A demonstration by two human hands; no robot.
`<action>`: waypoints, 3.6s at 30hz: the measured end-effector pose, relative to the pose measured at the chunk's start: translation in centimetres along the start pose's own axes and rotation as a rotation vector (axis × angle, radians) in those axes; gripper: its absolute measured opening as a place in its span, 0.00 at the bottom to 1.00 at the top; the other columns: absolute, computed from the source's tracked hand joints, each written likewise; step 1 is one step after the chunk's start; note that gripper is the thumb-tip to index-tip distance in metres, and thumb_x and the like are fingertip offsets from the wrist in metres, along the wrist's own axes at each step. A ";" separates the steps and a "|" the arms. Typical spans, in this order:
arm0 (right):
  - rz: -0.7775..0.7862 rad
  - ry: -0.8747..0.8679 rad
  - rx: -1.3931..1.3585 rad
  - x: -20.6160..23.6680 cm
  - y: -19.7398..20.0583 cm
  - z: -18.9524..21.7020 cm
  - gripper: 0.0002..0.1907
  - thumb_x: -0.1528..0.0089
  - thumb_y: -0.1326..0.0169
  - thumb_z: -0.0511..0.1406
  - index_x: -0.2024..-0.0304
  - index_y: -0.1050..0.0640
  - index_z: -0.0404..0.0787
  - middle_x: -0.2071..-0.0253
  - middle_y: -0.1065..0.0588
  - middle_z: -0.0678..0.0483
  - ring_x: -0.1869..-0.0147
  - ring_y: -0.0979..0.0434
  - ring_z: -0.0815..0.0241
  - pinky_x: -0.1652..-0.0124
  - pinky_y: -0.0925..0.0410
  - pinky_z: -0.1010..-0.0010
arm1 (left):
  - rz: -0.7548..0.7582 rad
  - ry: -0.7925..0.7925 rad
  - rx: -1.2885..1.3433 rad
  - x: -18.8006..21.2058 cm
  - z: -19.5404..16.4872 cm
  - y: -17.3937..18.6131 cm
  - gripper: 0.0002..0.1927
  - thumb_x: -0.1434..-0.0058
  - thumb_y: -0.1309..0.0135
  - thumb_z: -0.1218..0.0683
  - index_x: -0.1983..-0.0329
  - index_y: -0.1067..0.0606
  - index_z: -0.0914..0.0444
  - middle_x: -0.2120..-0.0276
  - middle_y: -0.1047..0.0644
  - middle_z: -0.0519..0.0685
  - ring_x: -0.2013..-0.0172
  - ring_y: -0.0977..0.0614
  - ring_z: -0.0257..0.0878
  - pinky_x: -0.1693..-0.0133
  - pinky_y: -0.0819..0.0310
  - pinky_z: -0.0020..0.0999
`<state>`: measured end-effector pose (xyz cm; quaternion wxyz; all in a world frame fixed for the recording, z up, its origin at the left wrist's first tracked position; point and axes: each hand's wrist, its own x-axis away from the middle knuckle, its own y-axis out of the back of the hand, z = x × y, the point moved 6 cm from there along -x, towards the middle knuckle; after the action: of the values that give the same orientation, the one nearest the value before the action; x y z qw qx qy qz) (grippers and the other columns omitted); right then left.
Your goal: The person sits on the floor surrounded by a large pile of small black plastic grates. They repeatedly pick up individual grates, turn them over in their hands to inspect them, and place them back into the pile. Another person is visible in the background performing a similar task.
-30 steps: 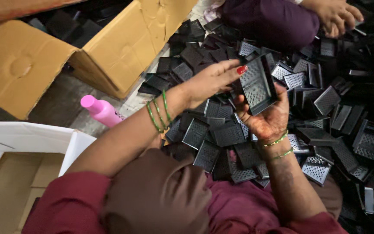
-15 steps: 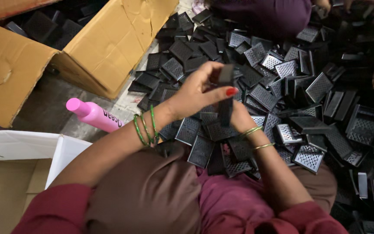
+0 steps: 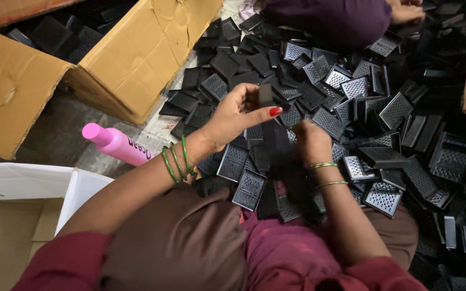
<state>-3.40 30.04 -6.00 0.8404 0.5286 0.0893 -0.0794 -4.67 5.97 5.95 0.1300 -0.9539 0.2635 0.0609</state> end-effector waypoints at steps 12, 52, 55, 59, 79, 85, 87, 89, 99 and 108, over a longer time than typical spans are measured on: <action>-0.156 0.204 -1.073 1.9 8.6 10.4 0.22 0.29 0.51 0.28 0.33 0.33 0.33 0.40 0.25 0.52 0.38 0.23 0.65 0.39 0.29 0.73 | 0.036 0.322 0.132 0.2 2.3 -0.4 0.34 0.42 0.37 0.38 0.44 0.29 0.68 0.55 0.21 0.50 0.56 0.19 0.38 0.52 0.22 0.38; 0.014 0.467 -0.087 2.5 -6.5 3.5 0.32 0.49 0.36 0.36 0.42 0.25 0.40 0.42 0.26 0.42 0.36 0.30 0.42 0.40 0.37 0.53 | -1.100 0.543 -1.291 36.4 -13.5 20.0 0.26 0.42 0.35 0.53 0.42 0.24 0.67 0.55 0.20 0.54 0.58 0.19 0.39 0.56 0.24 0.33; 0.095 0.387 0.132 2.1 -8.7 3.1 0.35 0.56 0.34 0.37 0.45 0.25 0.40 0.48 0.25 0.46 0.39 0.31 0.46 0.38 0.42 0.47 | -1.184 0.736 -1.277 40.7 -9.7 22.9 0.26 0.41 0.35 0.54 0.40 0.24 0.67 0.54 0.20 0.56 0.57 0.20 0.41 0.56 0.25 0.34; 0.121 0.247 0.119 0.7 -7.9 2.2 0.18 0.45 0.37 0.40 0.54 0.25 0.44 0.51 0.23 0.48 0.42 0.26 0.44 0.42 0.34 0.51 | -1.215 0.781 -1.205 42.5 -7.1 25.0 0.26 0.39 0.36 0.54 0.39 0.25 0.68 0.54 0.21 0.59 0.57 0.20 0.44 0.56 0.26 0.36; -0.459 0.296 -1.084 6.1 18.7 13.8 0.26 0.27 0.49 0.36 0.29 0.40 0.36 0.35 0.34 0.49 0.32 0.32 0.60 0.34 0.37 0.67 | 0.104 -0.223 -0.967 0.0 -18.7 -11.1 0.46 0.61 0.24 0.37 0.46 0.30 0.66 0.54 0.20 0.54 0.53 0.18 0.42 0.50 0.23 0.38; -0.268 0.408 -1.232 6.5 17.9 14.1 0.43 0.29 0.55 0.57 0.24 0.47 0.38 0.28 0.39 0.48 0.25 0.38 0.56 0.28 0.43 0.63 | 0.081 -0.185 -0.562 0.8 -14.7 -11.1 0.45 0.59 0.26 0.40 0.43 0.31 0.64 0.56 0.20 0.50 0.52 0.18 0.36 0.49 0.21 0.34; -0.303 0.350 -1.140 6.3 18.0 14.3 0.45 0.30 0.55 0.61 0.24 0.47 0.38 0.27 0.40 0.48 0.23 0.40 0.56 0.27 0.45 0.63 | 0.094 -0.180 -0.480 0.8 -13.7 -10.7 0.43 0.58 0.26 0.42 0.43 0.31 0.64 0.55 0.20 0.49 0.52 0.18 0.35 0.48 0.21 0.34; -0.317 0.338 -1.116 6.4 18.3 14.6 0.47 0.31 0.54 0.61 0.24 0.46 0.38 0.27 0.40 0.48 0.23 0.40 0.55 0.27 0.45 0.63 | 0.079 -0.206 -0.489 0.6 -13.3 -10.6 0.41 0.56 0.26 0.44 0.44 0.31 0.64 0.54 0.20 0.48 0.51 0.19 0.35 0.48 0.22 0.35; -0.249 0.355 -1.345 6.9 18.6 15.3 0.45 0.35 0.39 0.52 0.25 0.41 0.37 0.30 0.36 0.47 0.29 0.33 0.54 0.32 0.37 0.61 | 0.142 -0.164 -0.241 1.7 -12.6 -10.4 0.41 0.54 0.26 0.50 0.39 0.33 0.63 0.46 0.23 0.48 0.44 0.21 0.37 0.43 0.22 0.38; -0.277 0.396 -1.246 7.1 19.1 16.0 0.46 0.39 0.34 0.52 0.28 0.35 0.35 0.33 0.34 0.52 0.28 0.32 0.56 0.30 0.36 0.62 | 0.173 -0.155 -0.125 2.0 -12.4 -9.7 0.42 0.55 0.25 0.56 0.38 0.34 0.63 0.45 0.24 0.49 0.42 0.22 0.37 0.40 0.24 0.40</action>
<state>8.92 23.54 15.87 0.9384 -0.0672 0.3383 -0.0218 2.67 9.58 19.56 0.0844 -0.9264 0.3295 0.1618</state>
